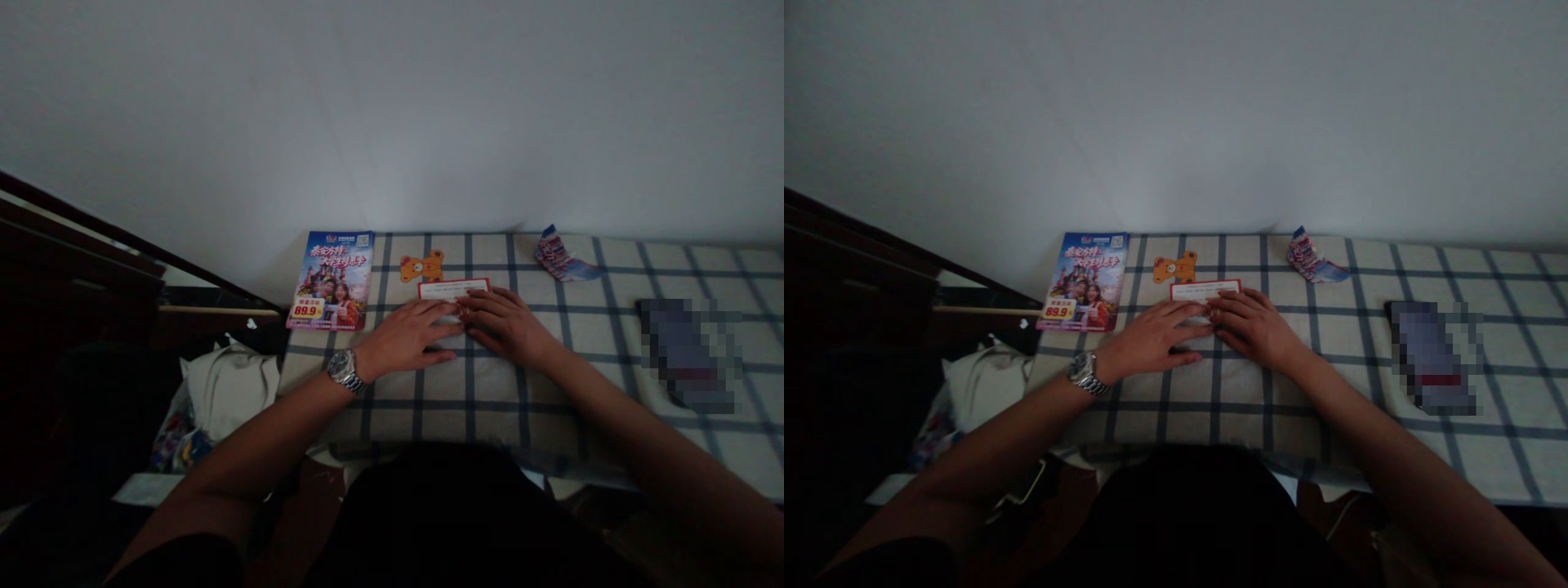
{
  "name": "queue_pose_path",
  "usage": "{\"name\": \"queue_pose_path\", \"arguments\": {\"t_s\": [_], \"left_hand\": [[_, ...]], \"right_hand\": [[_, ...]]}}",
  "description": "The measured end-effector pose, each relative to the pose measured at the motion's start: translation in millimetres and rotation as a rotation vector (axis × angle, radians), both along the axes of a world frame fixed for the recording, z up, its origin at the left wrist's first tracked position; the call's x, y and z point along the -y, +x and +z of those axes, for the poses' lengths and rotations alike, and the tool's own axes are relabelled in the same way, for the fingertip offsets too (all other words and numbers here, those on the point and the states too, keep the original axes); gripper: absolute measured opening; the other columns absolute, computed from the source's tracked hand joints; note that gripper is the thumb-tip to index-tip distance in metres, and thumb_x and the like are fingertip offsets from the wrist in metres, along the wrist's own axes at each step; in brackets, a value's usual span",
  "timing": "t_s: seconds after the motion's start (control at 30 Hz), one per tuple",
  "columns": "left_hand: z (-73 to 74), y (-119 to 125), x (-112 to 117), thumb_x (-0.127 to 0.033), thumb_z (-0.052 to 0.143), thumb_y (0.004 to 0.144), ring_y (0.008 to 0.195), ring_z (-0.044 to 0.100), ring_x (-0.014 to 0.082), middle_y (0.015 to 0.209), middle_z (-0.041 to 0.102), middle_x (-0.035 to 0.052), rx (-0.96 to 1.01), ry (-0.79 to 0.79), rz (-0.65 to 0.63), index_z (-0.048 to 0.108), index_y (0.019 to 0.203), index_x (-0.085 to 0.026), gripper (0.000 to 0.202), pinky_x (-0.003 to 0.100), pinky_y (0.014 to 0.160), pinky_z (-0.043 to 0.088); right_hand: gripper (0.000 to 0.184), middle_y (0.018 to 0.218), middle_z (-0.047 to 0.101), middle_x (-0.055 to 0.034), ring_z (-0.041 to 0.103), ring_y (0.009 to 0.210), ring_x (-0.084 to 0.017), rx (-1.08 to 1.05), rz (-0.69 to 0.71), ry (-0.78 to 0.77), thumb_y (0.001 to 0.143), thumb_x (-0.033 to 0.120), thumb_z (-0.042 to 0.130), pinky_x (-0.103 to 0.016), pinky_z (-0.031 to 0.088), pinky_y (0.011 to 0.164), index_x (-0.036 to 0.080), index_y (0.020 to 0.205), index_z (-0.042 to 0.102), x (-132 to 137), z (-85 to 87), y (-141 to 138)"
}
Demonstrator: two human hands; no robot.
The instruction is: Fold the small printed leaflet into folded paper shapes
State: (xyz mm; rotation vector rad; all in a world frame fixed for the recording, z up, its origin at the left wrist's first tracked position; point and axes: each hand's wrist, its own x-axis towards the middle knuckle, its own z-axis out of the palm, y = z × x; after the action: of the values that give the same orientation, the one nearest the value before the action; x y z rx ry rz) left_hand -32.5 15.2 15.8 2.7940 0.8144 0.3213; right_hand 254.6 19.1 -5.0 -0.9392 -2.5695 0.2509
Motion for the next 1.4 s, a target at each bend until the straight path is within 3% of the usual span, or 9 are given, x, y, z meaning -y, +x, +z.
{"name": "queue_pose_path", "arguments": {"t_s": [0.6, 0.67, 0.77, 0.83, 1.4], "left_hand": [[-4.3, -5, -3, -0.059, 0.057, 0.106, 0.152, 0.044, 0.0291, 0.167, 0.043, 0.0098, 0.032, -0.005, -0.037, 0.058, 0.152, -0.029, 0.055, 0.049, 0.129, 0.036], [-3.4, -4, -3, -0.059, 0.056, 0.106, 0.152, 0.044, 0.0297, 0.166, 0.044, 0.0102, 0.035, -0.004, -0.038, 0.057, 0.152, -0.029, 0.055, 0.049, 0.129, 0.037], [-2.7, -5, -3, -0.06, 0.056, 0.106, 0.151, 0.044, 0.0303, 0.166, 0.045, 0.0105, 0.043, -0.003, -0.036, 0.059, 0.151, -0.029, 0.055, 0.05, 0.128, 0.038], [-3.2, -5, -2, -0.061, 0.056, 0.105, 0.151, 0.044, 0.0305, 0.166, 0.045, 0.0105, 0.038, -0.001, -0.033, 0.06, 0.15, -0.029, 0.055, 0.05, 0.128, 0.038], [-5.7, -6, -3, -0.061, 0.057, 0.105, 0.154, 0.043, 0.0298, 0.168, 0.043, 0.0106, 0.036, 0.014, -0.048, 0.059, 0.148, -0.027, 0.056, 0.049, 0.129, 0.036]], "right_hand": [[0.029, 0.147, 0.068, -0.0083, 0.056, 0.146, -0.031, -0.125, -0.04, 0.002, 0.104, 0.026, 0.062, -0.058, 0.044, 0.12, 0.028, 0.132, 0.068, 1, -4.7, -1], [0.026, 0.142, 0.069, -0.0102, 0.059, 0.139, -0.033, -0.169, -0.122, 0.015, 0.102, 0.027, 0.063, -0.056, 0.05, 0.114, 0.028, 0.128, 0.069, 5, -3.4, -5], [0.013, 0.117, 0.071, -0.0107, 0.067, 0.113, -0.032, -0.189, -0.267, 0.018, 0.101, 0.03, 0.065, -0.051, 0.057, 0.097, 0.028, 0.111, 0.072, 12, -0.1, -14], [0.009, 0.11, 0.07, -0.0103, 0.067, 0.101, -0.03, -0.167, -0.264, -0.04, 0.101, 0.029, 0.063, -0.047, 0.058, 0.089, 0.026, 0.105, 0.071, 15, 1.8, -19], [0.007, 0.091, 0.07, -0.0071, 0.065, 0.087, -0.028, -0.131, -0.351, -0.066, 0.091, 0.018, 0.07, -0.041, 0.053, 0.079, 0.023, 0.087, 0.067, 15, 6.8, -34]]}}
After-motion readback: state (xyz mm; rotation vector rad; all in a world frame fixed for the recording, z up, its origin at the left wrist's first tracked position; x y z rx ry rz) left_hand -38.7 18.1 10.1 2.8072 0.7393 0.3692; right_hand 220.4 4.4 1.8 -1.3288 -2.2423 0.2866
